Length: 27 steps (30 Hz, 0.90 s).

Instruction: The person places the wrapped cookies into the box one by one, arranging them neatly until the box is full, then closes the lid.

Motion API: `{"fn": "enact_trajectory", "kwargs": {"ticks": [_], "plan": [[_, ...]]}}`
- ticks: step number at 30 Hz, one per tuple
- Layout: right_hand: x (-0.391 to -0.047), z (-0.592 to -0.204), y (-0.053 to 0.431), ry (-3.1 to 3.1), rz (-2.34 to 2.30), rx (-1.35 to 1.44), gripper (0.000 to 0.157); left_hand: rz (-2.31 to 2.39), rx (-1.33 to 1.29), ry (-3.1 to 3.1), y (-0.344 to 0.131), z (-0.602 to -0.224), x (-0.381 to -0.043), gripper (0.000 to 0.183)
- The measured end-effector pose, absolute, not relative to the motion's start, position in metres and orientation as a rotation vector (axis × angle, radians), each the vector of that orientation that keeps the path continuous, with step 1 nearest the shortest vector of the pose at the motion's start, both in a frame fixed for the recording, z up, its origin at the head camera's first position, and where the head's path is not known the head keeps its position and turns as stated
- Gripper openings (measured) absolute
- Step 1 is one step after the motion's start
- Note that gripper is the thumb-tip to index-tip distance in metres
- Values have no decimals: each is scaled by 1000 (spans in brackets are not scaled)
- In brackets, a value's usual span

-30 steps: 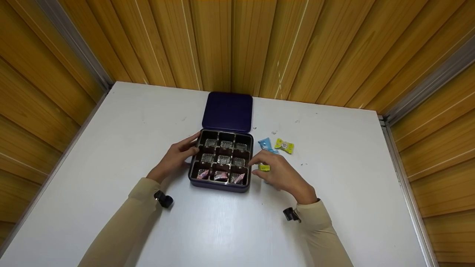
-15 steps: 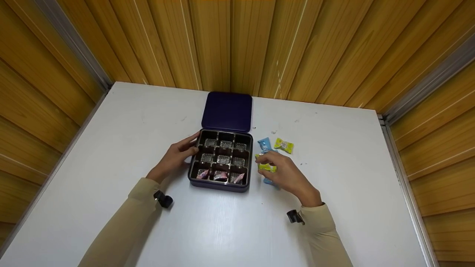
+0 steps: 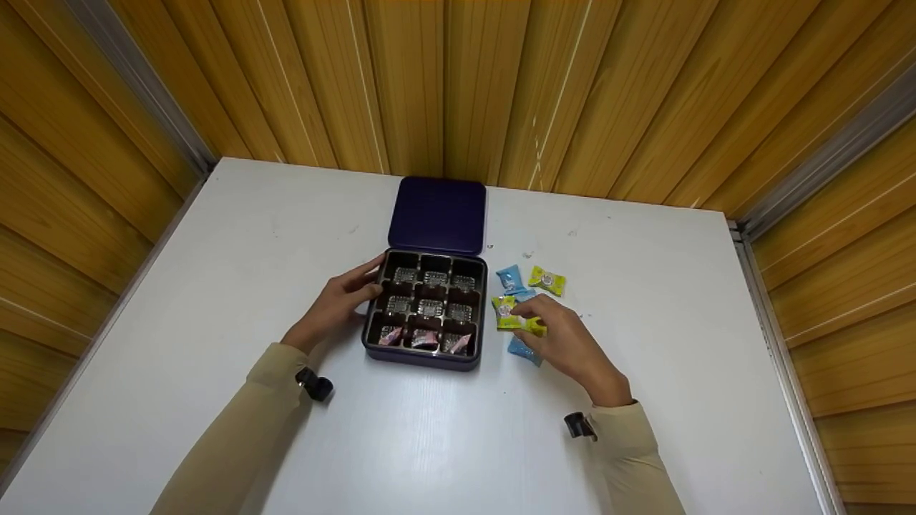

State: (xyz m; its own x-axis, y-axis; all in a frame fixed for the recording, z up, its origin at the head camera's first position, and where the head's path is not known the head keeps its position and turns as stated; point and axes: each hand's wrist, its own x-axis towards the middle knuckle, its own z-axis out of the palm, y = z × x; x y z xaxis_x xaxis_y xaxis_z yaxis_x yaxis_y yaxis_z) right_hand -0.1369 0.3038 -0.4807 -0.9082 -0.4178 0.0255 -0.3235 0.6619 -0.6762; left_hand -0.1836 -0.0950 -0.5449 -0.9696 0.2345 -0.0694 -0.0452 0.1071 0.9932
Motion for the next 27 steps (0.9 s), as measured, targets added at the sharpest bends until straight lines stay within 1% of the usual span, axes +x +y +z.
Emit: {"fn": "enact_trajectory", "kwargs": {"ticks": [10,14,27], "plan": [[-135,-489,309,2760,-1064,-582,37,1959,198,2173,-95,-545,-184,59],[-133,-494,311,2783,-1051,-615,37,1959,185,2139,-96,-546,-184,59],[-127,-503,316,2771,-988,-597,32,1939,212,2163,-96,-546,-184,59]]}}
